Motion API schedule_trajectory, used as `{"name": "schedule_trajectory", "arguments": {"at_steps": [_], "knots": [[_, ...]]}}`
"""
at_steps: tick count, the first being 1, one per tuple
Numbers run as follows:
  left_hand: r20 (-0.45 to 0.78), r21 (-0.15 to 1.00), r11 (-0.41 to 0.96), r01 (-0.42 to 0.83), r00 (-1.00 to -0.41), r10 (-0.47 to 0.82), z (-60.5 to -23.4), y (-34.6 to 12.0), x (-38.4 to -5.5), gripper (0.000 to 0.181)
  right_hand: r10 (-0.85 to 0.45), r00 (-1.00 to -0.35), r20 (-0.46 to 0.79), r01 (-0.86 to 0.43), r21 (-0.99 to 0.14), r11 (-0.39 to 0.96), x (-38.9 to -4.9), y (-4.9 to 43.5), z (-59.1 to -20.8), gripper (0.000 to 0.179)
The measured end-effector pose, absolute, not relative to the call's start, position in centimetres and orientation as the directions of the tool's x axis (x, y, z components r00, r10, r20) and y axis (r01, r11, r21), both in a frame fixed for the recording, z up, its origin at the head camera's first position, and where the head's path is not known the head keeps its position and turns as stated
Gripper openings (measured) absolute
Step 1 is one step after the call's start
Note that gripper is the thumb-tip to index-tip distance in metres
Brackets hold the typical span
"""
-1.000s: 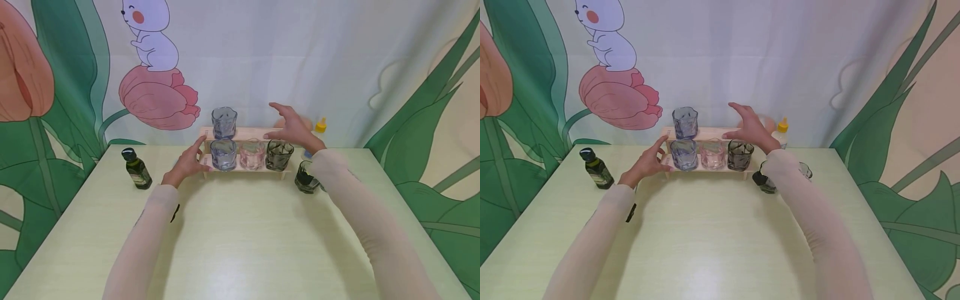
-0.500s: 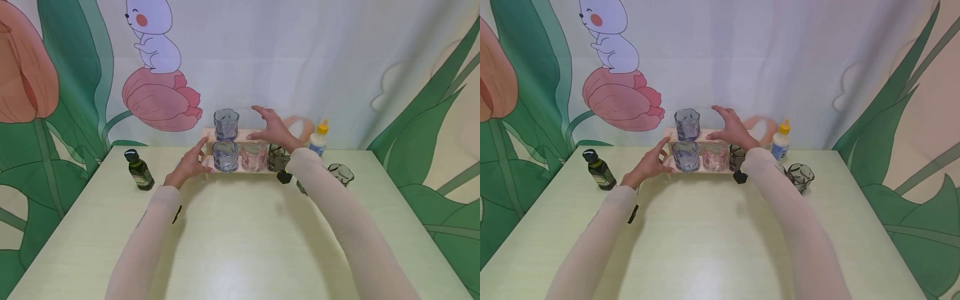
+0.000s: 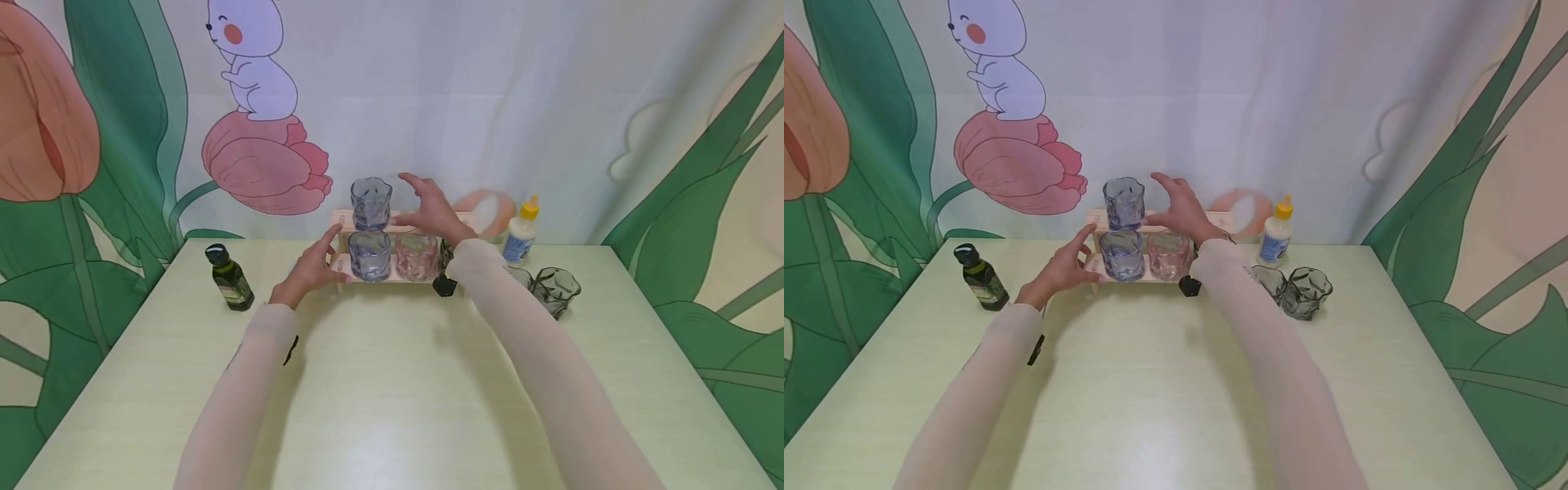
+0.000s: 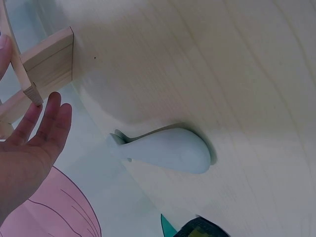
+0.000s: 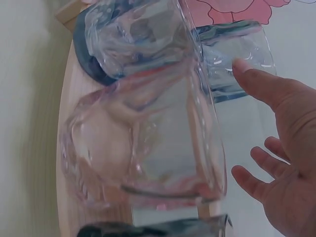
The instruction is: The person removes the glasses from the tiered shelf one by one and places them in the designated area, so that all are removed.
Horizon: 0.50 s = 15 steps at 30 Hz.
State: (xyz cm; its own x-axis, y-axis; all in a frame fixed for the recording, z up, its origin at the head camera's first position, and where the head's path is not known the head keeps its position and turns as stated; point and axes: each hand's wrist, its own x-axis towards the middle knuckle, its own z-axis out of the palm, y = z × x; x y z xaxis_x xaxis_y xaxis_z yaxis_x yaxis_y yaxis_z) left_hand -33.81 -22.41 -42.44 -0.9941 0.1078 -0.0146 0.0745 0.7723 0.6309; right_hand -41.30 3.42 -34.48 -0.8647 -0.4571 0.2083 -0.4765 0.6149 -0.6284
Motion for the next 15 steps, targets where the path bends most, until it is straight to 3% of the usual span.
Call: {"name": "schedule_trajectory", "arguments": {"at_steps": [15], "knots": [[-0.007,0.641,0.764,0.073,-0.995,0.101,-42.7,-22.4,-33.8,0.113,-0.466,-0.863,0.195,-0.475,-0.627,0.617,-41.5,0.2,-34.8,0.095]]}}
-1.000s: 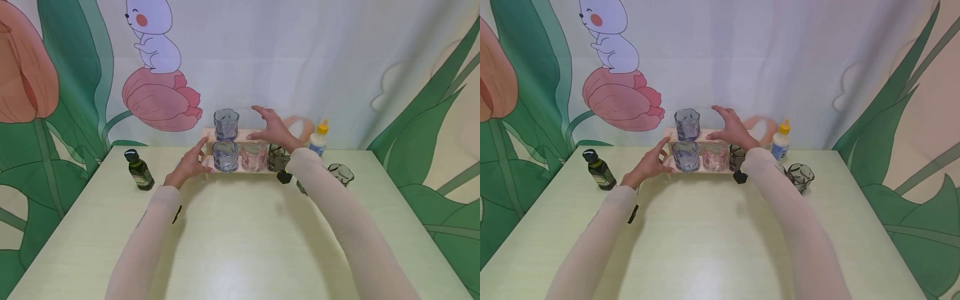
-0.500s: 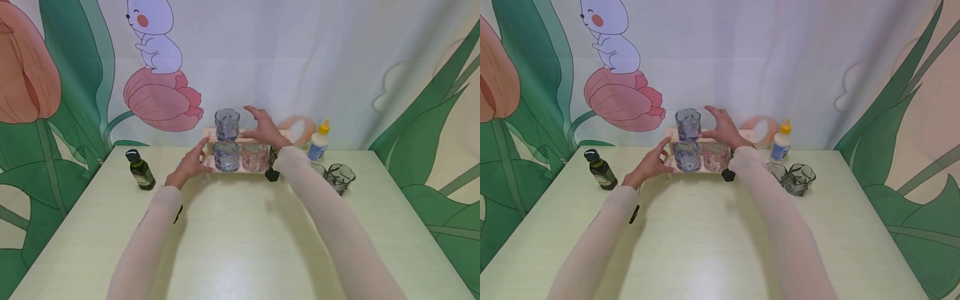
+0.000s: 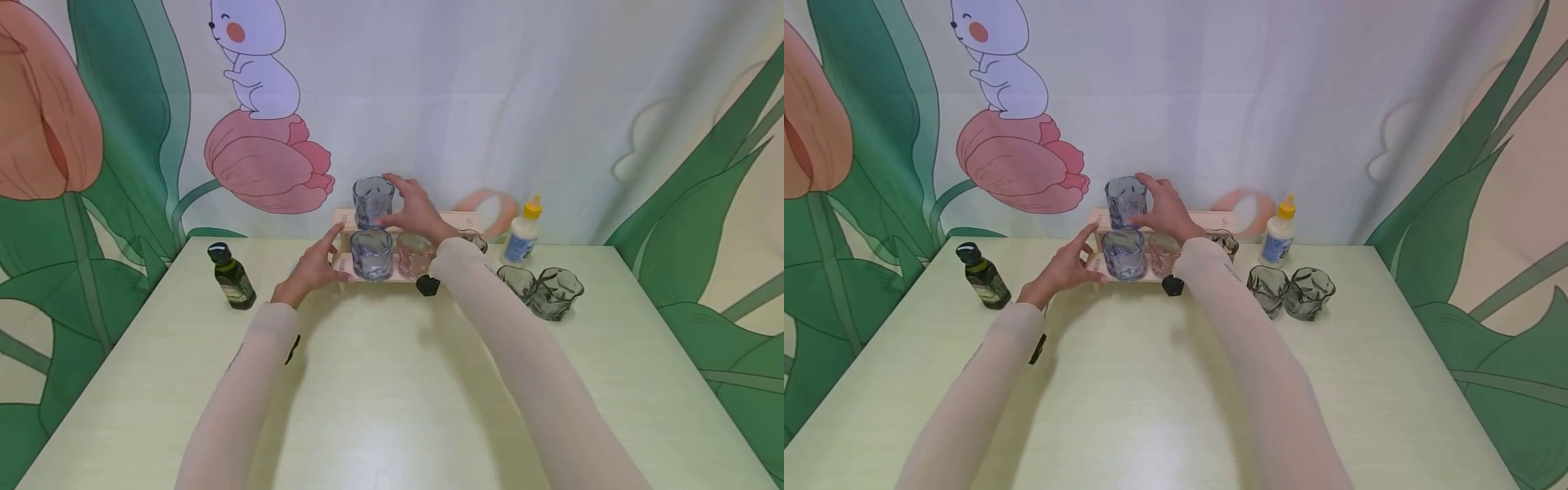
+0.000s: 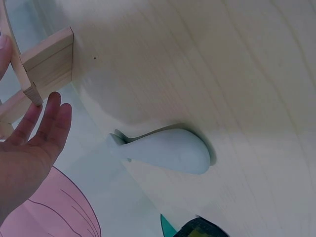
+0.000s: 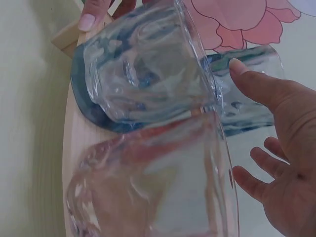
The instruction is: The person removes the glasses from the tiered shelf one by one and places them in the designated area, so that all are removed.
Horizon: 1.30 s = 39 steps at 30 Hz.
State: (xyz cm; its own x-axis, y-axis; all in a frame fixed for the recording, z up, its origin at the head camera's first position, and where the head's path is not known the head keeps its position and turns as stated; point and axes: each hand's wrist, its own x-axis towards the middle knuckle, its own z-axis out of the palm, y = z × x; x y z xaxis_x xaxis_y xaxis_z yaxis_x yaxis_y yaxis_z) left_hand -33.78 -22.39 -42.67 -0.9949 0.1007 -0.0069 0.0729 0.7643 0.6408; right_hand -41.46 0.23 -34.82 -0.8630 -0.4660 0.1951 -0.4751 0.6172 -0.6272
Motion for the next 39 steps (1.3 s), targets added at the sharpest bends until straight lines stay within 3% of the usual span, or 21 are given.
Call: {"name": "schedule_trajectory", "arguments": {"at_steps": [17,39], "knots": [[-0.014,0.642,0.764,0.071,-0.994,0.104,-42.8,-22.4,-33.7,0.112,-0.432,-0.885,0.173,-0.433,-0.646,0.628,-41.3,-2.5,-35.5,0.099],[-0.013,0.643,0.763,0.065,-0.995,0.096,-42.5,-22.4,-33.7,0.112,-0.418,-0.893,0.168,-0.417,-0.661,0.624,-42.0,-3.3,-35.7,0.088]]}}
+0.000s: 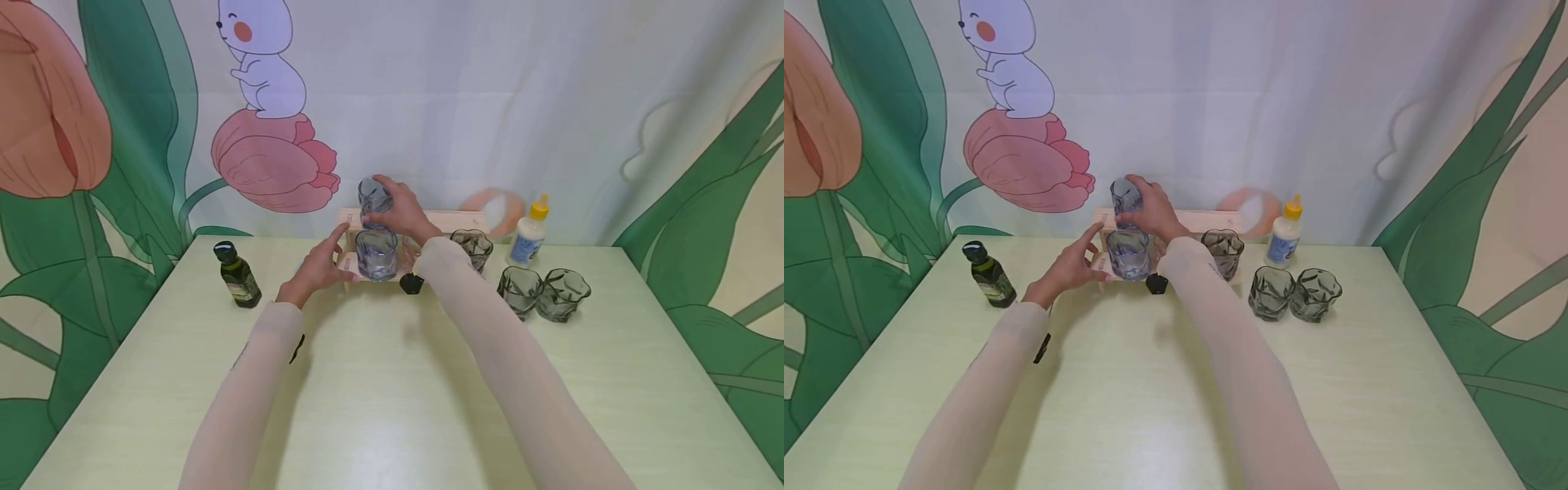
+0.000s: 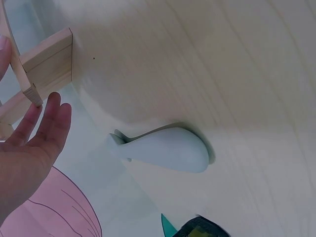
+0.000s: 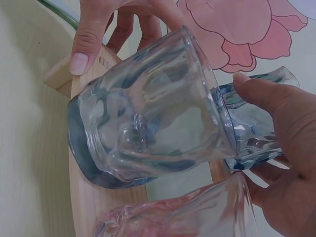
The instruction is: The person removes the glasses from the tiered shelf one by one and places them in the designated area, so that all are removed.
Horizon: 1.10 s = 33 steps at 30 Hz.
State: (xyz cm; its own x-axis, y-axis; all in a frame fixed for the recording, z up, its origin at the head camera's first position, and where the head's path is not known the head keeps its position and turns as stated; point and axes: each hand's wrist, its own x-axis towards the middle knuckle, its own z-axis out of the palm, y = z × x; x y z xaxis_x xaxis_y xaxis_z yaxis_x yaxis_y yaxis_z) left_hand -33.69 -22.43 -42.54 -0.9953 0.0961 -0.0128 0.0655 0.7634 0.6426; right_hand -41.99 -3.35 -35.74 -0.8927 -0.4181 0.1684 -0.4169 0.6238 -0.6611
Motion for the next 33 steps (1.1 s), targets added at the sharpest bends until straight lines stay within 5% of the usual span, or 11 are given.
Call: {"name": "schedule_trajectory", "arguments": {"at_steps": [33], "knots": [[0.006,0.63,0.771,0.095,-0.993,0.117,-42.67,-22.7,-33.86,0.111,-0.359,-0.91,0.206,-0.386,-0.735,0.558,-41.76,-2.54,-35.89,0.09]]}}
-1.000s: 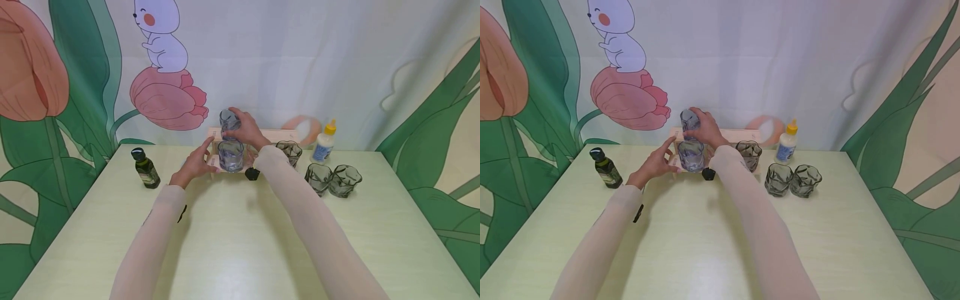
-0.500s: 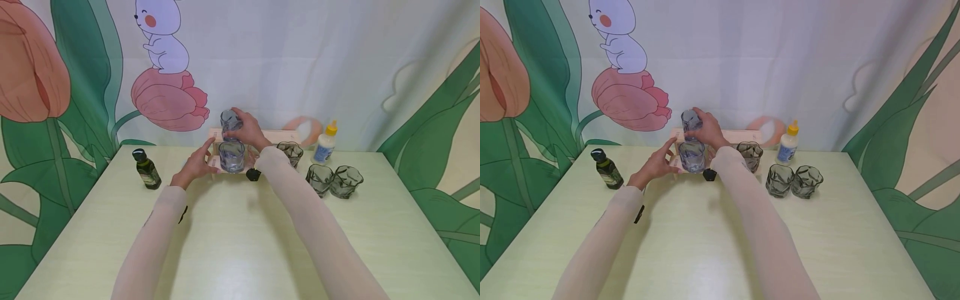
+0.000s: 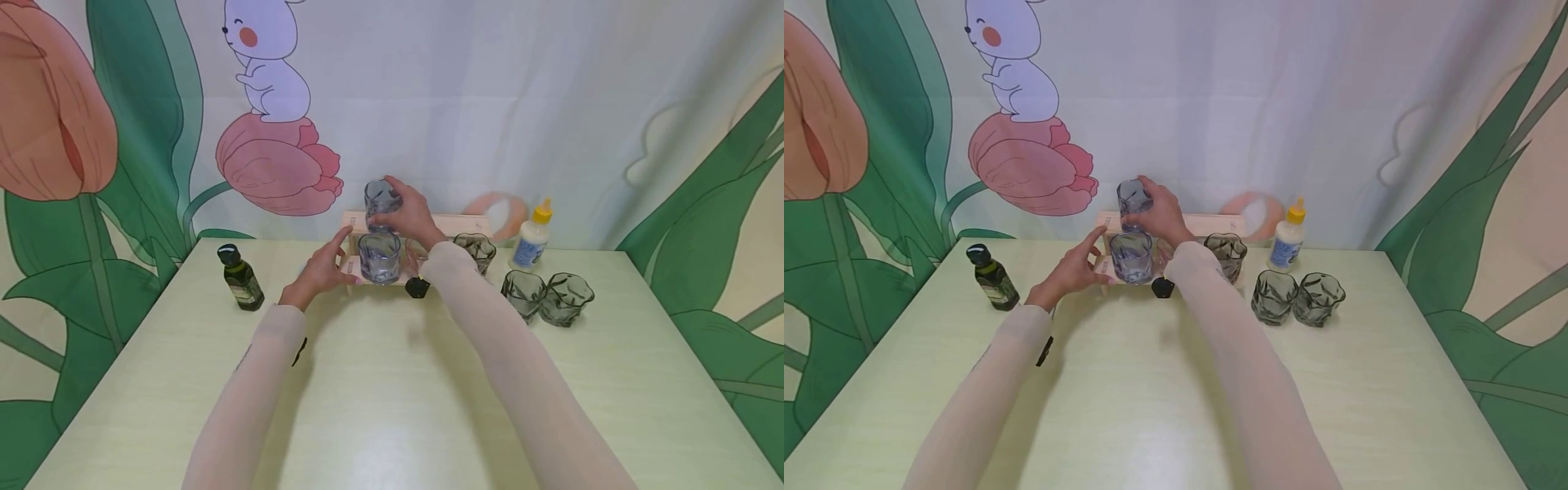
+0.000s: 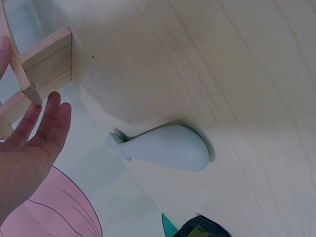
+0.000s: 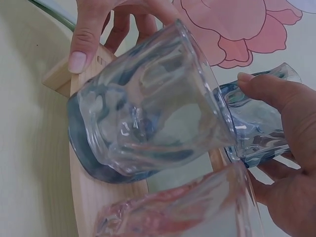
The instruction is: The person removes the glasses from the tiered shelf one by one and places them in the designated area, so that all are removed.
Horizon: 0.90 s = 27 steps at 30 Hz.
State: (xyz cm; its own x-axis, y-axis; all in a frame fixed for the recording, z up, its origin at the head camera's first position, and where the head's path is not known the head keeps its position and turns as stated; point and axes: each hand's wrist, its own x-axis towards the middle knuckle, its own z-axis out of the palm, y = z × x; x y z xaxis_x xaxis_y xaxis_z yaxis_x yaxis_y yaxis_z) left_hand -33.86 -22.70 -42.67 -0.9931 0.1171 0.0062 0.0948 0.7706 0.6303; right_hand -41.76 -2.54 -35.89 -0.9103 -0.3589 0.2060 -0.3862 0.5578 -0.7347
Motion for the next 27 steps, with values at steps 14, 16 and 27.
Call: {"name": "schedule_trajectory", "arguments": {"at_steps": [14,16,27], "knots": [[0.059,0.62,0.772,0.142,-0.989,0.134,-42.7,-22.7,-33.8,0.112,-0.363,-0.904,0.227,-0.397,-0.76,0.514,-42.0,-0.5,-34.9,0.091],[0.054,0.621,0.772,0.137,-0.99,0.132,-42.7,-22.7,-33.9,0.112,-0.36,-0.905,0.228,-0.394,-0.768,0.505,-41.9,0.0,-34.8,0.091],[0.048,0.618,0.776,0.127,-0.991,0.123,-42.7,-22.6,-33.8,0.113,-0.356,-0.894,0.274,-0.428,-0.762,0.487,-41.2,3.1,-33.9,0.091]]}}
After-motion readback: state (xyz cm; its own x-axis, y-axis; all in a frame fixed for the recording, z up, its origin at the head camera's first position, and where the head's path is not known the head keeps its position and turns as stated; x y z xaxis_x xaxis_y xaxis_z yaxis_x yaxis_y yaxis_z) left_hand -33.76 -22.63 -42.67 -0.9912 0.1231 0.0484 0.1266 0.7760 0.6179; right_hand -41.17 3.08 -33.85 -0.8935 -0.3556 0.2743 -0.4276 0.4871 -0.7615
